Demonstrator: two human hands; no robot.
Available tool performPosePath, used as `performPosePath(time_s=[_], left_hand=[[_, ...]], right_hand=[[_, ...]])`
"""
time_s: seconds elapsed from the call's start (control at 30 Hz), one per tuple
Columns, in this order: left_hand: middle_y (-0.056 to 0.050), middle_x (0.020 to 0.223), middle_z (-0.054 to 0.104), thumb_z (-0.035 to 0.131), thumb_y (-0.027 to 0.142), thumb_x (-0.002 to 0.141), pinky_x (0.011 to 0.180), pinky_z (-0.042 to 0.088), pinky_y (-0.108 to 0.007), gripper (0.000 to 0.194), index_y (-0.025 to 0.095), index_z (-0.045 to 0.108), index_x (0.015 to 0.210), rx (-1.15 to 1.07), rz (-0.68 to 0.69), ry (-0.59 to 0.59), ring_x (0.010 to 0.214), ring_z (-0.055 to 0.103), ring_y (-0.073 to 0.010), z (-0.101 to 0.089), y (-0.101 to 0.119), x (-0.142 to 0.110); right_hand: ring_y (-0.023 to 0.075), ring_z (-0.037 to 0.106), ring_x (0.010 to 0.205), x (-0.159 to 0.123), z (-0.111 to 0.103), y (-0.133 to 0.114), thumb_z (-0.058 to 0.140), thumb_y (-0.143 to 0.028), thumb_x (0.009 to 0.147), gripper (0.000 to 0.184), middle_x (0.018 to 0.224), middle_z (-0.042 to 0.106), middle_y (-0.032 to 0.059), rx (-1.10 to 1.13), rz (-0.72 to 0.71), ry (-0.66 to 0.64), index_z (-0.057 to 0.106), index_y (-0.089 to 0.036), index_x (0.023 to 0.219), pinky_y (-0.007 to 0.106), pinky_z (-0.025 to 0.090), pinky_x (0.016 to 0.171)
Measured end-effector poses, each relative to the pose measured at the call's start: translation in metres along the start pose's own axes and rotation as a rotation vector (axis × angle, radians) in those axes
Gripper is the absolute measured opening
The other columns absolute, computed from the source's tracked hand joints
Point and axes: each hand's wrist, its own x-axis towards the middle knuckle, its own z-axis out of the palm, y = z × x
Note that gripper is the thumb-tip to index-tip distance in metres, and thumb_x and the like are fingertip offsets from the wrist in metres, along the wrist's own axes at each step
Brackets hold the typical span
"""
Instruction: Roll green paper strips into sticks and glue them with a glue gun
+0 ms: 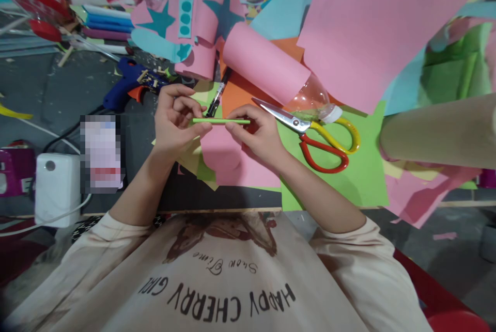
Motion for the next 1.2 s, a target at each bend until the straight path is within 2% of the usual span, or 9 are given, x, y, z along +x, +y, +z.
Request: performPosePath(time_s=[0.1,0.17,0.27,0.33,0.47,0.57,0.67,0.83,1.2], left_hand=[[0.005,0.083,0.047,0.084,0.047,0.069,0.085,0.053,-0.028,0.065,0.03,0.049,0.122,-0.018,0.069,-0.016,0.077,0.054,-0.0077,-0.004,-0.002,0.0],[0.003,0.088,0.049,0.083,0.049,0.07,0.083,0.053,-0.028,0.064,0.032,0.052,0.123,-0.036,0.079,-0.028,0.081,0.054,-0.0091,-0.006,-0.001,0.001],[-0.002,0.096,0.055,0.077,0.053,0.074,0.078,0.052,-0.027,0.048,0.028,0.062,0.113,0.014,-0.024,-0.022,0.086,0.057,-0.0128,-0.007,0.009,0.002],[-0.003,0.096,0.06,0.078,0.054,0.072,0.078,0.051,-0.028,0.043,0.025,0.068,0.103,0.071,-0.094,-0.053,0.085,0.059,-0.0143,-0.005,0.019,0.003],[-0.003,0.082,0.067,0.079,0.048,0.072,0.072,0.05,-0.027,0.032,0.02,0.075,0.088,0.132,-0.197,-0.165,0.077,0.06,-0.0138,0.0,0.034,0.005],[-0.002,0.077,0.068,0.076,0.045,0.076,0.065,0.047,-0.025,0.028,0.018,0.077,0.084,0.153,-0.24,-0.161,0.071,0.06,-0.0121,0.003,0.036,0.005],[-0.002,0.074,0.069,0.077,0.045,0.075,0.06,0.045,-0.024,0.027,0.019,0.078,0.081,0.162,-0.231,-0.122,0.068,0.06,-0.0115,0.003,0.035,0.005],[-0.001,0.071,0.069,0.077,0.043,0.075,0.057,0.044,-0.024,0.023,0.021,0.078,0.079,0.133,-0.219,-0.113,0.066,0.061,-0.0113,0.001,0.034,0.006],[-0.001,0.071,0.069,0.079,0.045,0.074,0.061,0.047,-0.027,0.02,0.026,0.079,0.08,0.114,-0.175,-0.146,0.067,0.061,-0.0122,-0.002,0.031,0.007]], right_hand=[[0.0111,0.059,0.065,0.001,-0.001,0.0,0.071,-0.056,0.079,0.035,0.073,0.066,-0.0015,-0.003,0.003,0.013,0.066,-0.021,0.076,0.027,0.049,0.061],[0.0114,0.06,0.066,0.001,-0.001,-0.001,0.072,-0.056,0.079,0.035,0.072,0.066,-0.0015,-0.007,0.007,0.019,0.066,-0.022,0.076,0.027,0.05,0.063],[0.0117,0.059,0.065,0.001,-0.001,-0.001,0.072,-0.055,0.079,0.033,0.073,0.066,-0.0008,-0.003,0.007,0.011,0.066,-0.022,0.076,0.027,0.048,0.06],[0.0123,0.058,0.065,0.0,0.0,-0.001,0.072,-0.055,0.079,0.034,0.074,0.067,-0.0001,-0.006,0.013,0.003,0.067,-0.022,0.076,0.027,0.047,0.059],[0.0134,0.06,0.068,0.0,0.0,-0.001,0.072,-0.057,0.077,0.035,0.075,0.068,0.0005,-0.002,0.026,-0.024,0.068,-0.023,0.075,0.028,0.049,0.06],[0.0135,0.062,0.068,0.0,0.001,-0.001,0.074,-0.057,0.075,0.035,0.076,0.068,0.0007,0.025,0.041,-0.038,0.069,-0.022,0.076,0.028,0.051,0.061],[0.0132,0.062,0.068,0.001,0.001,-0.002,0.076,-0.057,0.073,0.036,0.077,0.069,0.0008,0.071,0.056,-0.036,0.07,-0.022,0.078,0.028,0.052,0.061],[0.0088,0.054,0.054,0.0,0.0,-0.004,0.077,-0.057,0.073,0.037,0.07,0.066,-0.0011,0.093,0.082,-0.061,0.069,-0.02,0.075,0.026,0.048,0.054],[0.011,0.058,0.056,0.002,-0.003,-0.009,0.076,-0.054,0.074,0.034,0.065,0.067,-0.0007,0.08,0.061,-0.094,0.069,-0.021,0.069,0.028,0.049,0.058]])
